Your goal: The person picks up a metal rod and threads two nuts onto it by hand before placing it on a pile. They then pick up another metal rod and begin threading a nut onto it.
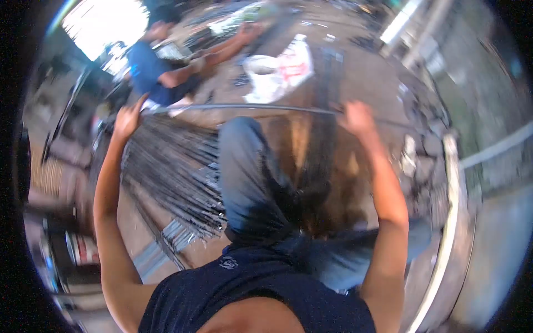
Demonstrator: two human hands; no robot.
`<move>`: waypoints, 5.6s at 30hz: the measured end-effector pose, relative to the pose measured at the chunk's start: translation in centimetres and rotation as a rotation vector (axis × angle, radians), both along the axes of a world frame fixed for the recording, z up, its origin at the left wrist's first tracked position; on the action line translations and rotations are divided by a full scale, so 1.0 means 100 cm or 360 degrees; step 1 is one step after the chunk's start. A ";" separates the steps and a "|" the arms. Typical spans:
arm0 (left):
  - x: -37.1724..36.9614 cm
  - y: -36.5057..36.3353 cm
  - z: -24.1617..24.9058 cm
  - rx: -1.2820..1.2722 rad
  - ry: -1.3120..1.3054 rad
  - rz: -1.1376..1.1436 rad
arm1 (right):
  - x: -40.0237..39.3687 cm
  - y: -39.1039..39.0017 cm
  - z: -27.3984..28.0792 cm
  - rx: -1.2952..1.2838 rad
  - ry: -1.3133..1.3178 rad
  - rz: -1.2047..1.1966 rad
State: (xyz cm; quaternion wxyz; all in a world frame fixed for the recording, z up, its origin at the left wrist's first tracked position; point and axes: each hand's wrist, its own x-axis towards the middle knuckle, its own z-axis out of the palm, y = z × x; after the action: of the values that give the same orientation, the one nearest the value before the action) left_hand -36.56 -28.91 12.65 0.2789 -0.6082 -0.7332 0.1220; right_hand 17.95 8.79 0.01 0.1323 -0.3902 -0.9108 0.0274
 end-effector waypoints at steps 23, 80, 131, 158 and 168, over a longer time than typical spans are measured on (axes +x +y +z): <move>-0.132 -0.065 -0.160 -0.0173 -0.0659 0.0625 | -0.082 -0.100 0.101 0.0170 0.0308 0.0953; 0.078 -0.070 -0.326 0.2610 -0.4149 0.0869 | -0.206 -0.320 -0.120 -0.1462 0.0262 0.0900; 0.281 0.197 -0.077 0.0818 -0.2425 -0.0869 | 0.126 -0.062 -0.313 -0.1952 0.2369 -0.1590; 0.393 0.323 -0.350 -0.0407 -0.2764 -0.0288 | 0.007 -0.131 -0.362 -0.1625 0.0334 -0.1860; 0.393 0.321 -0.378 -0.0600 -0.2634 -0.0112 | 0.031 -0.135 -0.372 -0.1399 0.0594 -0.1475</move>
State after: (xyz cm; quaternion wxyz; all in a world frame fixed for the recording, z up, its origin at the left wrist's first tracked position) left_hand 2.74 3.14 -25.17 -0.4498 -0.5602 -0.6489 -0.2508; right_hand 21.05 -4.71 -37.20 0.1145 -0.7478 -0.5146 0.4036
